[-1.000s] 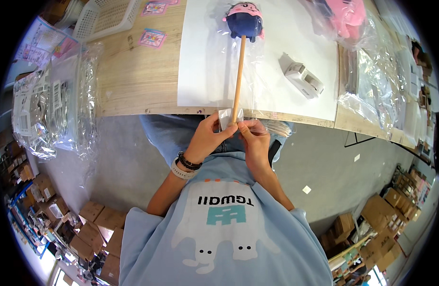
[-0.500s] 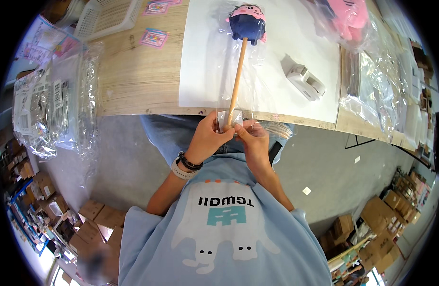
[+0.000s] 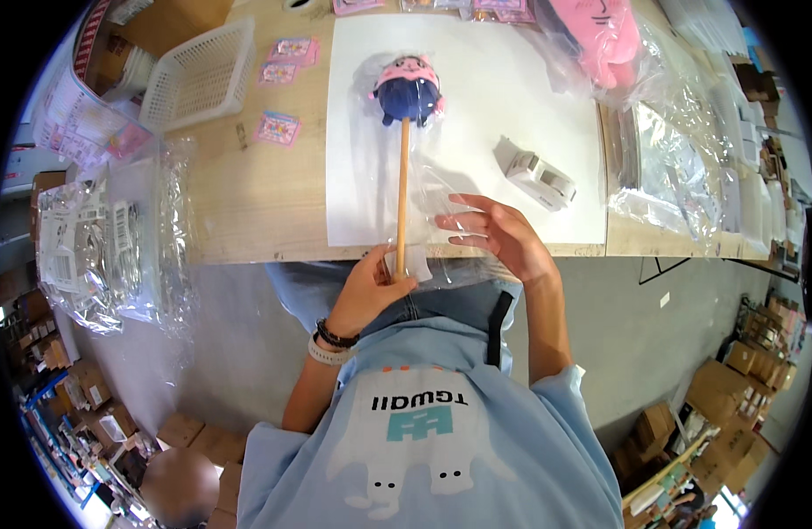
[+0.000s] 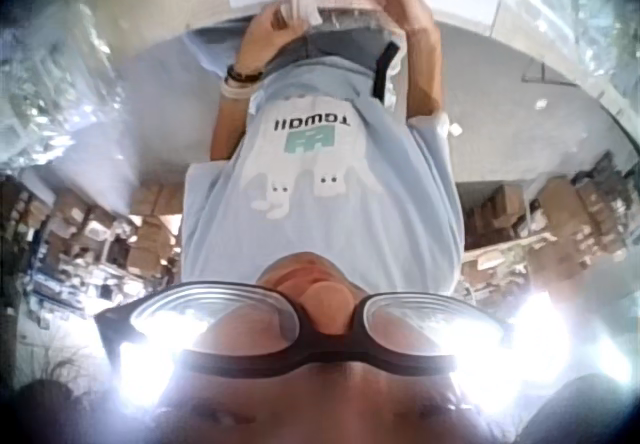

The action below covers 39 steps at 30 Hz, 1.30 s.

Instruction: The person packs small plush toys attached to wooden sticks into clear plastic bags. They place a small pink card inside each bag, seal the opening with a tape dispenser, and then affix a white shipping label to the outside of the package. The finished items are stacked on the table.

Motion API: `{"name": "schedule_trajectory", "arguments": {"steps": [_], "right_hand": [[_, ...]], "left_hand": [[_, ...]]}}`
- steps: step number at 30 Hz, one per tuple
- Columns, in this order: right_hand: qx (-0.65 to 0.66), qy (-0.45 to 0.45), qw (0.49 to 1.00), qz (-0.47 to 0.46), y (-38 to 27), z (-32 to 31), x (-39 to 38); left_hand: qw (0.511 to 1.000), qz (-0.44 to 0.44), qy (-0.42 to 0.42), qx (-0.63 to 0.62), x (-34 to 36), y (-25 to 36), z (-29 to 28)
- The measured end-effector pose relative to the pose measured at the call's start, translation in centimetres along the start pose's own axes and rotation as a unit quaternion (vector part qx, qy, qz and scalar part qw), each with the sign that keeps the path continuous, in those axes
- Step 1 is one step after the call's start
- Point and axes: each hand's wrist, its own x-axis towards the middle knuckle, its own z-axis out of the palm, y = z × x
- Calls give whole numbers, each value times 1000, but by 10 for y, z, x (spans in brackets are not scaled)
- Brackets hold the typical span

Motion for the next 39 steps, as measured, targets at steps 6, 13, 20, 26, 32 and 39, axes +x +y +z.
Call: {"name": "schedule_trajectory", "arguments": {"steps": [6,13,20,26,32,39], "right_hand": [[-167,163,972,13,12,13,58],[-143,212,966,-40,-5,16,101],[-208,253,942,-78,-33,-10,95],[-170,202,964,-33,-9,-11,89],[-328,239,905,-124,-17,-21,107],[-479,294,799,-215,-30,-11,131]], "left_hand": [[995,24,2,94,4,7,-4],[994,35,-4,101,-4,28,-12],[999,12,40,-36,-8,24,-52],[997,32,48,-52,1,34,-40],[983,75,120,114,23,18,-24],[720,364,184,562,66,97,7]]}}
